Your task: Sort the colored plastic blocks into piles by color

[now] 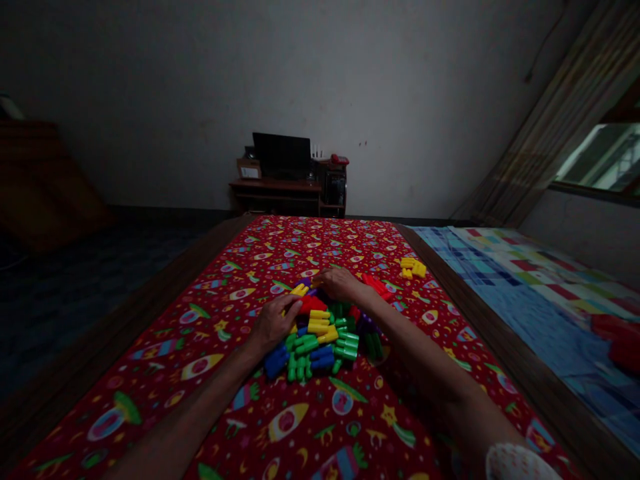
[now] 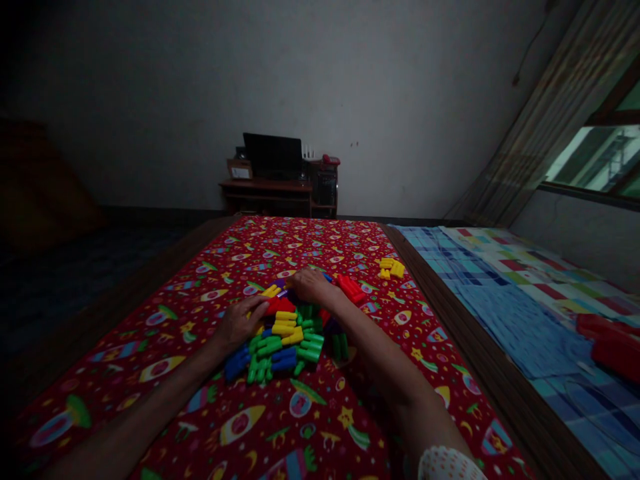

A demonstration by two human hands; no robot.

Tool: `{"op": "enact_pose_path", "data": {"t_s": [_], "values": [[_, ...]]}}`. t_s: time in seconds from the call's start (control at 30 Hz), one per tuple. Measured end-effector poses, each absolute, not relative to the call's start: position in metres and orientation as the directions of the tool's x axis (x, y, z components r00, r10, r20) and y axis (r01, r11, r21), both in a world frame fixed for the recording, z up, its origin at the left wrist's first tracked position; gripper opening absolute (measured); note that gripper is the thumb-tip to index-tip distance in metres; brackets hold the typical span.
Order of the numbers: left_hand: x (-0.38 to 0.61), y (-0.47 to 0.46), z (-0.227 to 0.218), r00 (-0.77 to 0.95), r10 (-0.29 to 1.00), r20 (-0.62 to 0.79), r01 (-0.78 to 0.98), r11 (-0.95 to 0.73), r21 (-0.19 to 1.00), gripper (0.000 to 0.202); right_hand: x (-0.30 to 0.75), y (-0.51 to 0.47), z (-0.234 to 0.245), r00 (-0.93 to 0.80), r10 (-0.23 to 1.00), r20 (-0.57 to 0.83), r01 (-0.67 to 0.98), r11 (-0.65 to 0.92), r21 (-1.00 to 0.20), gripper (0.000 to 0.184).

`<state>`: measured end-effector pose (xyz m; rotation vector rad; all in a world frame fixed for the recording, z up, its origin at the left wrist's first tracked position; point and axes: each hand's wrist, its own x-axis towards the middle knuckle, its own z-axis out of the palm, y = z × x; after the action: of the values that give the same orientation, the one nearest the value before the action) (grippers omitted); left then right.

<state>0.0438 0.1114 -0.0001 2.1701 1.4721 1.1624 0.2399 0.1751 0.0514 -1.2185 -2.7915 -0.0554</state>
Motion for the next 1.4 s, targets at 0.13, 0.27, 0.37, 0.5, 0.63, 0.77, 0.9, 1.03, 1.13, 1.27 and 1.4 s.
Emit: {"op": "enact_pose_path", "data": {"t_s": [0.13, 0.27, 0.37, 0.5, 0.63, 0.77, 0.9, 1.03, 1.13, 1.27, 1.4], "values": [[0.043, 0.113, -0.002, 0.170, 0.865, 0.471, 0.650, -0.458, 0.606, 0.041, 0.244, 0.171, 0.051, -0.615, 0.761, 0.204, 0.779, 0.628, 0.006, 0.027], [0.043, 0.113, -0.002, 0.174, 0.858, 0.484, 0.640, -0.472, 0.606, 0.042, 0.275, 0.164, 0.049, -0.366, 0.854, 0.370, 0.899, 0.428, -0.098, 0.033], [0.043, 0.112, -0.001, 0.174, 0.859, 0.482, 0.647, -0.468, 0.602, 0.043, 0.321, 0.167, 0.048, -0.138, 0.855, 0.499, 0.921, 0.296, -0.254, 0.034], [0.042, 0.112, 0.001, 0.183, 0.866, 0.465, 0.659, -0.459, 0.596, 0.043, 0.393, 0.177, 0.045, 0.147, 0.804, 0.576, 0.849, 0.196, -0.490, 0.038], [0.041, 0.111, 0.002, 0.185, 0.875, 0.447, 0.672, -0.445, 0.593, 0.045, 0.444, 0.179, 0.033, 0.336, 0.817, 0.469, 0.761, 0.058, -0.646, 0.054], [0.042, 0.111, 0.003, 0.181, 0.873, 0.453, 0.673, -0.446, 0.590, 0.047, 0.463, 0.177, 0.017, 0.451, 0.819, 0.355, 0.745, -0.126, -0.655, 0.058], [0.042, 0.111, 0.003, 0.183, 0.870, 0.458, 0.675, -0.450, 0.585, 0.047, 0.468, 0.177, 0.008, 0.479, 0.808, 0.344, 0.754, -0.177, -0.633, 0.051], [0.041, 0.111, 0.002, 0.183, 0.870, 0.457, 0.677, -0.449, 0.583, 0.046, 0.470, 0.177, 0.003, 0.499, 0.790, 0.355, 0.763, -0.207, -0.612, 0.041], [0.040, 0.112, 0.001, 0.173, 0.874, 0.453, 0.684, -0.438, 0.584, 0.045, 0.469, 0.176, -0.001, 0.533, 0.762, 0.367, 0.759, -0.239, -0.605, 0.038], [0.041, 0.112, 0.000, 0.184, 0.874, 0.451, 0.675, -0.446, 0.588, 0.044, 0.465, 0.174, 0.000, 0.554, 0.708, 0.438, 0.770, -0.236, -0.592, 0.040], [0.043, 0.110, 0.002, 0.176, 0.866, 0.469, 0.656, -0.458, 0.599, 0.041, 0.450, 0.176, 0.018, 0.478, 0.704, 0.526, 0.787, -0.078, -0.612, 0.038]]}}
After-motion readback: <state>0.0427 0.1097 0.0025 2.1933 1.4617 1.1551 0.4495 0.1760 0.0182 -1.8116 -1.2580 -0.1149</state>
